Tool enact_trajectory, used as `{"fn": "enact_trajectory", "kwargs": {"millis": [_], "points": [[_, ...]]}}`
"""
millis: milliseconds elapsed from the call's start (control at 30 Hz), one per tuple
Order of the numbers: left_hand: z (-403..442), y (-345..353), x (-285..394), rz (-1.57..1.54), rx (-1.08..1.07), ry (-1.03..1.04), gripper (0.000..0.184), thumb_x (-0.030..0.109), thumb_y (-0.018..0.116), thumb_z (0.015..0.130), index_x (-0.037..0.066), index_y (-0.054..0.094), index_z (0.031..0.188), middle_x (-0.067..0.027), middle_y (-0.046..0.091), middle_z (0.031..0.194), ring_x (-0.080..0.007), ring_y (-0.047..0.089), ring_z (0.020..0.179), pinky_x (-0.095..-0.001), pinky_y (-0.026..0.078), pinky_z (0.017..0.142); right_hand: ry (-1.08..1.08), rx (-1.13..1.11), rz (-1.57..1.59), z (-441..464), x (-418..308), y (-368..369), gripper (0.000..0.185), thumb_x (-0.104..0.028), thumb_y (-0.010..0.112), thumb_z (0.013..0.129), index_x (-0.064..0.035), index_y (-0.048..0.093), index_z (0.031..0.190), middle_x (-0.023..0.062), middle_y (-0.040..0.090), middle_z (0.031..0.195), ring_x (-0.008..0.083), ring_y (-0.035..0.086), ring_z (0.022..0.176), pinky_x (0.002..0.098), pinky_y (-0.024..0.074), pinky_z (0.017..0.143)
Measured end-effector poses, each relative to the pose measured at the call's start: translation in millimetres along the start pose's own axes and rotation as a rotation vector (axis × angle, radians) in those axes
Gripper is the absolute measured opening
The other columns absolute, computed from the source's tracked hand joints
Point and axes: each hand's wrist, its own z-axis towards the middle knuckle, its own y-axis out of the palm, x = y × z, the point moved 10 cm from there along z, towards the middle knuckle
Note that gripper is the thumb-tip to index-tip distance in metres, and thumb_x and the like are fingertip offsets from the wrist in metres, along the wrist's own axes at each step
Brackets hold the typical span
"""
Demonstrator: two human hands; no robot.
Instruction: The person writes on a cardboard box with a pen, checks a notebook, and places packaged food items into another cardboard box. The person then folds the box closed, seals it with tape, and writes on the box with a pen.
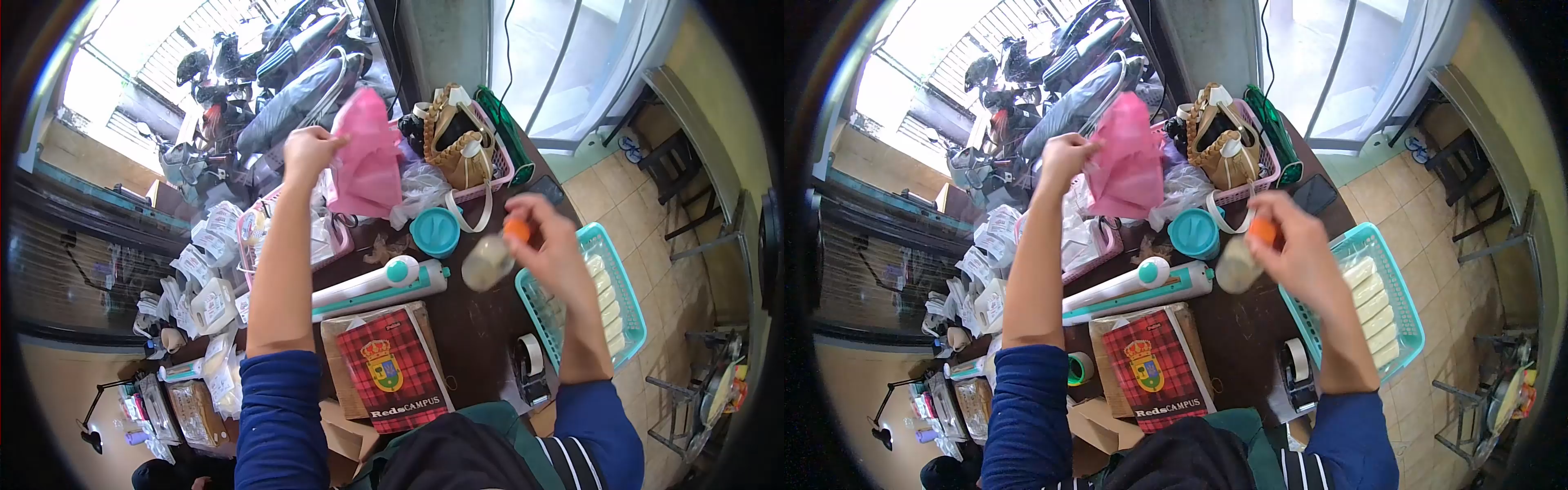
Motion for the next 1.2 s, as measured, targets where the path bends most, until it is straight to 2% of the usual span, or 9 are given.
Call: {"fn": "enact_trajectory", "kwargs": {"millis": [167,433,700,833,933,967,1033,1133,1200], "points": [[-17.4,-13.5,8.5,-0.874,-0.094,-0.088,0.017,0.019,0.066,0.083,0.006,0.058,0.075,0.0005,0.057,0.064,-0.0063,0.051,0.05,-0.0206,0.04,0.045,-0.317,0.298,-0.077,56.8,-57.0,-35.1,0.027,-0.01,0.062,0.079,-0.005,0.057,0.106,0.0095,0.059,0.091,0.0165,0.057,0.074,0.0263,0.0463,0.062],[-30.1,-7.2,45.3,-0.714,-0.181,0.07,0.017,0.02,0.062,0.088,0.011,0.053,0.077,0.0037,0.054,0.065,-0.0029,0.047,0.05,-0.0188,0.036,0.043,-0.879,0.515,-0.088,110.5,-153.4,-3.2,0.024,-0.009,0.062,0.08,-0.0036,0.06,0.103,0.0169,0.06,0.101,0.0324,0.061,0.08,0.0371,0.0517,0.064],[-31.5,-12.7,46.4,-0.869,-0.013,0.038,0.02,0.026,0.058,0.089,0.013,0.051,0.075,0.0045,0.051,0.067,-0.0041,0.046,0.054,-0.0205,0.036,0.046,-0.538,-0.081,-0.464,204.2,-62.3,121.2,0.027,-0.019,0.061,0.081,-0.0012,0.061,0.101,0.0171,0.059,0.105,0.0377,0.058,0.085,0.0422,0.0463,0.079],[-32.7,-17.9,35.7,-0.818,0.081,-0.049,0.019,0.027,0.054,0.091,0.01,0.053,0.082,0.0011,0.052,0.071,-0.0076,0.05,0.062,-0.0236,0.042,0.052,-0.58,0.468,-0.582,161.5,-74.9,43.1,0.04,-0.031,0.063,0.081,-0.0048,0.056,0.112,0.0221,0.051,0.12,0.0338,0.056,0.102,0.0457,0.0446,0.084],[-31.2,12.7,52.5,-0.961,-0.077,0.03,0.025,0.029,0.053,0.09,0.005,0.056,0.096,-0.0082,0.061,0.088,-0.0156,0.058,0.077,-0.0306,0.048,0.065,-0.237,0.662,-0.165,146.4,-12.1,8.8,0.06,-0.038,0.061,0.083,-0.0023,0.042,0.127,0.0245,0.043,0.127,0.0346,0.049,0.112,0.0443,0.041,0.091],[-31.3,26.8,53.8,-0.944,-0.15,0.021,0.026,0.029,0.054,0.089,0.004,0.056,0.099,-0.0102,0.063,0.092,-0.0182,0.06,0.08,-0.0324,0.049,0.07,0.084,0.374,0.356,154.8,34.7,33.5,0.067,-0.04,0.06,0.085,0.0011,0.034,0.131,0.0257,0.04,0.13,0.033,0.046,0.116,0.0398,0.0385,0.094],[-37.3,22.7,56.8,-0.07,0.137,0.329,0.036,0.028,0.055,0.086,0.003,0.054,0.112,-0.0155,0.06,0.108,-0.0323,0.057,0.1,-0.0385,0.043,0.09,0.398,0.056,0.86,148.5,61.9,82.7,0.075,-0.043,0.058,0.086,0.0046,0.027,0.135,0.027,0.036,0.133,0.0313,0.044,0.119,0.0353,0.0359,0.098],[-31.4,68.0,11.6,-0.158,-0.059,0.174,0.051,0.035,0.057,0.085,0.005,0.048,0.125,-0.0252,0.042,0.128,-0.0357,0.04,0.123,-0.0398,0.033,0.101,-0.172,0.744,0.142,115.6,10.8,17.1,0.069,-0.043,0.055,0.086,0.0049,0.033,0.13,0.0251,0.041,0.125,0.0364,0.041,0.118,0.044,0.0312,0.1],[-42.4,81.4,-2.1,-0.115,-0.139,0.044,0.071,0.048,0.057,0.082,0.002,0.038,0.133,-0.0332,0.034,0.134,-0.038,0.032,0.129,-0.0389,0.03,0.104,-0.329,0.63,-0.204,109.8,-37.2,35.6,0.073,-0.044,0.056,0.085,0.0055,0.03,0.131,0.026,0.04,0.127,0.0375,0.041,0.118,0.0444,0.0303,0.101]]}}
